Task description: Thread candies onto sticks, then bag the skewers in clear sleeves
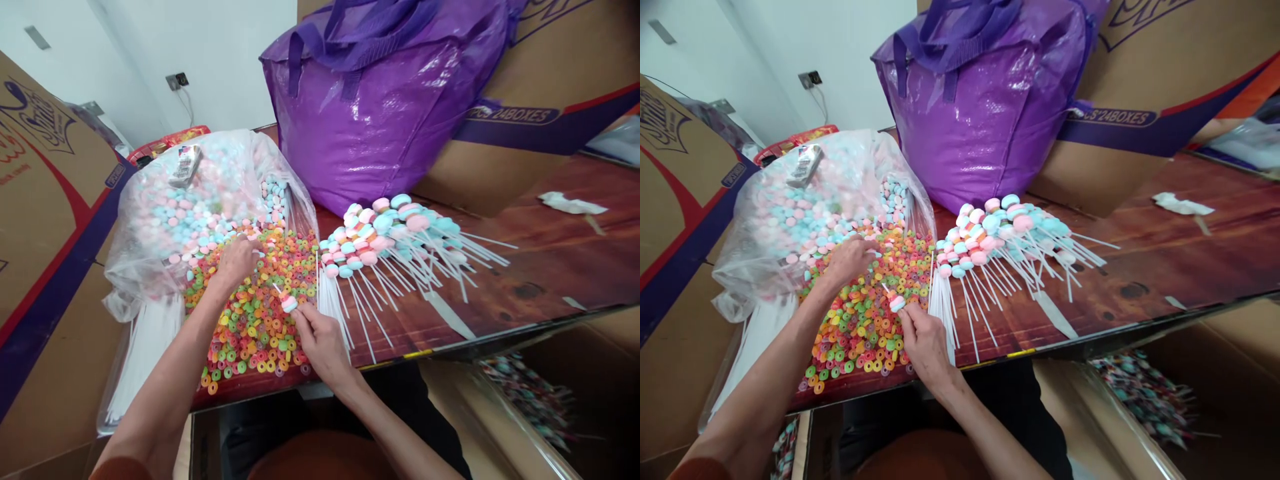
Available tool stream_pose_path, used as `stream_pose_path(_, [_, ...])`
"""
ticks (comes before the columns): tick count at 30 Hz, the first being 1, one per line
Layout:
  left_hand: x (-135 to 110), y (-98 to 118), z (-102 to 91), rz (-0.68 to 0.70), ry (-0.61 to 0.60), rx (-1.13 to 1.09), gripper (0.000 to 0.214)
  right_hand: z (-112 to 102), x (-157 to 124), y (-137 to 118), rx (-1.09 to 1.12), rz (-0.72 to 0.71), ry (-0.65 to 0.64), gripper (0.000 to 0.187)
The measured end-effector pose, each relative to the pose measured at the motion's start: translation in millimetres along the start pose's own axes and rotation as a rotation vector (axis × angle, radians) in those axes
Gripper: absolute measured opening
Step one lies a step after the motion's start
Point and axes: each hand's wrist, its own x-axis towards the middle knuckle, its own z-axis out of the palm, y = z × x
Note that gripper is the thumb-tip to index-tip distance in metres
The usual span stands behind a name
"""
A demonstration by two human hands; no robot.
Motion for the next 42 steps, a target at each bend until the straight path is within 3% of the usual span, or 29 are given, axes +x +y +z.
stream_pose_path(4, [11.0,-1.0,-7.7,0.023,-0.088,-0.006,0.038,0.7,-0.5,0.2,-0.01,-0.008,-0.004,0.033])
stream_pose_path(8, [15.9,-5.5,-6.5,0.012,-0.061,-0.115,0.032,1.1,-0.9,0.7,-0.026,-0.013,-0.003,0.033])
stream_pose_path(11, [10.8,-12.0,-0.8,-0.014,0.017,-0.262,0.028,1.3,-0.5,1.3,-0.032,-0.025,0.006,0.034])
stream_pose_path(14, [-1.0,-17.2,5.8,-0.04,0.17,-0.485,0.024,1.5,0.0,1.6,-0.032,-0.036,0.011,0.034])
stream_pose_path(16, [-9.9,-19.0,9.8,0.023,0.238,-0.53,0.022,1.6,0.2,1.6,-0.025,-0.039,0.009,0.033])
stream_pose_path(19, [-19.7,-20.1,14.7,0.137,0.278,-0.49,0.022,1.6,0.1,1.4,-0.013,-0.037,0.003,0.033])
stream_pose_path(22, [-21.0,-21.0,18.0,0.102,0.275,-0.431,0.026,1.5,-0.2,1.1,-0.009,-0.027,-0.001,0.034])
stream_pose_path(31, [1.9,-10.9,16.1,0.072,0.061,-0.109,0.015,1.2,0.3,0.0,-0.036,-0.033,0.001,0.033])
stream_pose_path(36, [5.6,-2.7,19.9,0.038,0.098,-0.157,0.026,1.5,0.1,0.5,-0.053,-0.048,0.011,0.034])
stream_pose_path(42, [5.6,4.3,23.6,0.079,0.226,-0.264,0.031,2.3,0.4,0.7,-0.075,-0.051,0.025,0.033])
